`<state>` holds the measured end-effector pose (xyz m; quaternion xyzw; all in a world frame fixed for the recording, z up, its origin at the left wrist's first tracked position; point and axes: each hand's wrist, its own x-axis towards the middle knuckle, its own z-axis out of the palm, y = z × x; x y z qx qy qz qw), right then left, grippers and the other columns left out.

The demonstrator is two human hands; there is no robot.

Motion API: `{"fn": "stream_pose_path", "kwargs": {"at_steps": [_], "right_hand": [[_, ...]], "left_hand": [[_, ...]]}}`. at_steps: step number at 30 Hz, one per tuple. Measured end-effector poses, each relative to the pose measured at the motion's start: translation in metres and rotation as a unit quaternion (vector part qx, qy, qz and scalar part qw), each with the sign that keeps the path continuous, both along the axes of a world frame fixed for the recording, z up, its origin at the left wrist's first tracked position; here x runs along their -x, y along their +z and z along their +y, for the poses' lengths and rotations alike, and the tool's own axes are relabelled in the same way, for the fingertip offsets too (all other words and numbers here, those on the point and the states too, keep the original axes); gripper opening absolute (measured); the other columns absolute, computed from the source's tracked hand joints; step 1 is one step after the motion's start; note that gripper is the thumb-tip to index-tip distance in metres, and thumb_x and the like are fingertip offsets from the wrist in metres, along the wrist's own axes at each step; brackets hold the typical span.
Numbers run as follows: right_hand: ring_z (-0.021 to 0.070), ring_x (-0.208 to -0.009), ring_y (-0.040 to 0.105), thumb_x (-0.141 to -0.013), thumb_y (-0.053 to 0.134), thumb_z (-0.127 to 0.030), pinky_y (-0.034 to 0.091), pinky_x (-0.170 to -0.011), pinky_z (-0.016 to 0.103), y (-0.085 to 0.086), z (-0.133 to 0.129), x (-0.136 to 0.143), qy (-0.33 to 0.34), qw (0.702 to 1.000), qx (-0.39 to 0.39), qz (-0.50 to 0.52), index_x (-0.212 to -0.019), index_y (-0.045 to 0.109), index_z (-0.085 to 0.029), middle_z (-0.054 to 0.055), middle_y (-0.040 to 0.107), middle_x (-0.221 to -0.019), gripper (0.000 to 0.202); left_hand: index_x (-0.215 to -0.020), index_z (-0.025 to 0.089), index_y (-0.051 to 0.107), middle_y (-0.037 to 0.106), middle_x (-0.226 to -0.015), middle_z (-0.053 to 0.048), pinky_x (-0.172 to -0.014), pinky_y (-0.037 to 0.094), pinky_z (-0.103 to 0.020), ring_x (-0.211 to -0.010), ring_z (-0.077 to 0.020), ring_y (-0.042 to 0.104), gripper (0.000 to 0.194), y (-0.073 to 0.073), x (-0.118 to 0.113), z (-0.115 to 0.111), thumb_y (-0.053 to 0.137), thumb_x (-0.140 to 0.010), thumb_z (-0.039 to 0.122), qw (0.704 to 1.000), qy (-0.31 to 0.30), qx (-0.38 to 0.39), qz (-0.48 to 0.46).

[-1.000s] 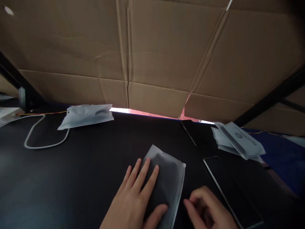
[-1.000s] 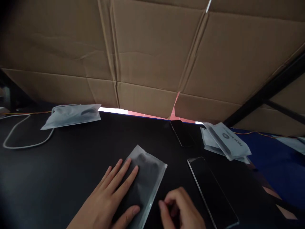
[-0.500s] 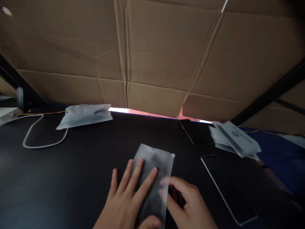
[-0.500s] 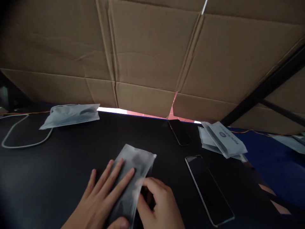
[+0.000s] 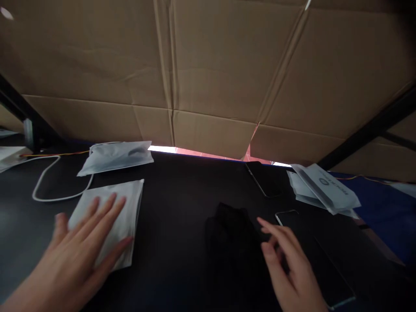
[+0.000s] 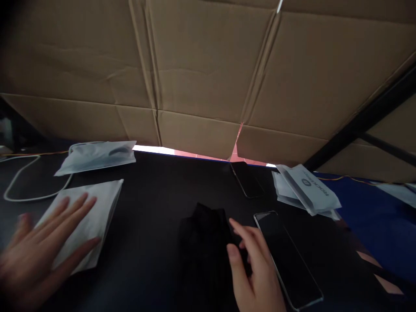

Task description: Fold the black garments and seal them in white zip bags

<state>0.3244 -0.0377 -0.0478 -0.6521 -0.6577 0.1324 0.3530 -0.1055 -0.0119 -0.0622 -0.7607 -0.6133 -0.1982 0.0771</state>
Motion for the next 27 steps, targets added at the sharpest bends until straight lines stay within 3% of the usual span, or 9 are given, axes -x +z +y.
{"fn": "stream_pose_path", "kwargs": {"at_steps": [5, 7, 9, 13, 16, 18, 22, 24, 27], "right_hand": [[0.0304, -0.147, 0.063, -0.114, 0.049, -0.036, 0.062, -0.114, 0.051, -0.008, -0.004, 0.010, 0.030, 0.997, -0.061, -0.042, -0.158, 0.060, -0.037, 0.005, 0.064, -0.160, 0.046], [0.0323, -0.152, 0.058, -0.114, 0.047, -0.032, 0.058, -0.118, 0.057, -0.014, -0.003, 0.014, 0.074, 0.994, -0.035, -0.072, -0.163, 0.056, -0.034, 0.006, 0.060, -0.166, 0.050], [0.0340, -0.155, 0.054, -0.115, 0.044, -0.030, 0.055, -0.120, 0.062, -0.021, -0.005, 0.015, 0.103, 0.990, -0.009, -0.094, -0.166, 0.051, -0.033, 0.006, 0.056, -0.168, 0.052], [0.0323, -0.158, 0.049, -0.116, 0.041, -0.029, 0.049, -0.124, 0.063, -0.024, -0.011, 0.012, 0.105, 0.992, 0.028, -0.069, -0.169, 0.044, -0.038, 0.002, 0.051, -0.170, 0.054], [0.0289, -0.154, 0.055, -0.116, 0.043, -0.031, 0.051, -0.124, 0.058, -0.022, -0.013, 0.007, 0.069, 0.997, 0.035, -0.006, -0.164, 0.052, -0.040, 0.001, 0.058, -0.166, 0.050], [0.0277, -0.149, 0.062, -0.114, 0.048, -0.032, 0.054, -0.122, 0.055, -0.023, -0.012, 0.005, 0.052, 0.998, 0.017, 0.026, -0.157, 0.061, -0.039, 0.002, 0.065, -0.160, 0.046], [0.0263, -0.138, 0.071, -0.110, 0.057, -0.032, 0.063, -0.113, 0.044, -0.025, -0.008, 0.003, 0.039, 0.998, -0.006, 0.044, -0.144, 0.072, -0.034, 0.005, 0.073, -0.149, 0.037], [0.0258, -0.133, 0.074, -0.110, 0.057, -0.033, 0.065, -0.108, 0.040, -0.026, -0.008, 0.003, 0.032, 0.999, -0.001, 0.041, -0.139, 0.075, -0.034, 0.005, 0.076, -0.145, 0.034], [0.0277, -0.134, 0.073, -0.110, 0.056, -0.035, 0.064, -0.110, 0.046, -0.024, -0.009, 0.006, 0.025, 0.999, 0.012, 0.032, -0.136, 0.076, -0.036, 0.005, 0.076, -0.143, 0.033]], "left_hand": [[-0.175, 0.026, 0.027, 0.048, -0.174, -0.008, -0.129, 0.047, -0.051, -0.157, -0.0277, 0.052, 0.069, 0.028, -0.129, -0.006, 0.050, -0.111, 0.031, 0.976, -0.206, -0.018, -0.064], [-0.174, 0.018, 0.028, 0.049, -0.173, -0.011, -0.124, 0.053, -0.047, -0.157, -0.0267, 0.052, 0.071, 0.025, -0.175, -0.008, 0.055, -0.109, 0.032, 0.957, -0.284, 0.007, -0.059], [-0.171, 0.011, 0.034, 0.048, -0.171, -0.017, -0.122, 0.055, -0.051, -0.157, -0.0318, 0.051, 0.075, 0.015, -0.204, -0.007, 0.059, -0.109, 0.043, 0.954, -0.293, 0.032, -0.058], [-0.166, 0.008, 0.044, 0.051, -0.168, -0.022, -0.120, 0.055, -0.057, -0.157, -0.0369, 0.050, 0.075, 0.003, -0.211, -0.002, 0.063, -0.106, 0.047, 0.956, -0.285, 0.034, -0.052], [-0.158, 0.011, 0.054, 0.062, -0.161, -0.018, -0.117, 0.058, -0.060, -0.153, -0.0387, 0.056, 0.063, 0.013, -0.207, -0.004, 0.065, -0.097, 0.025, 0.961, -0.268, -0.016, -0.060], [-0.150, 0.015, 0.063, 0.075, -0.143, -0.016, -0.103, 0.065, -0.060, -0.133, -0.0405, 0.071, 0.059, 0.022, -0.213, -0.006, 0.068, -0.092, 0.026, 0.967, -0.239, -0.026, -0.088], [-0.123, 0.019, 0.075, 0.079, -0.103, -0.011, -0.067, 0.067, -0.050, -0.084, -0.0343, 0.076, 0.038, 0.032, -0.237, -0.005, 0.078, -0.090, 0.036, 0.975, -0.186, 0.056, -0.108], [-0.107, 0.021, 0.076, 0.078, -0.093, -0.006, -0.066, 0.066, -0.043, -0.078, -0.0290, 0.075, 0.014, 0.035, -0.238, -0.002, 0.071, -0.094, 0.021, 0.971, -0.201, 0.078, -0.107], [-0.107, 0.025, 0.072, 0.078, -0.096, -0.003, -0.071, 0.066, -0.031, -0.080, -0.0209, 0.077, 0.020, 0.044, -0.209, 0.002, 0.055, -0.102, 0.015, 0.962, -0.208, 0.083, -0.158]]}}
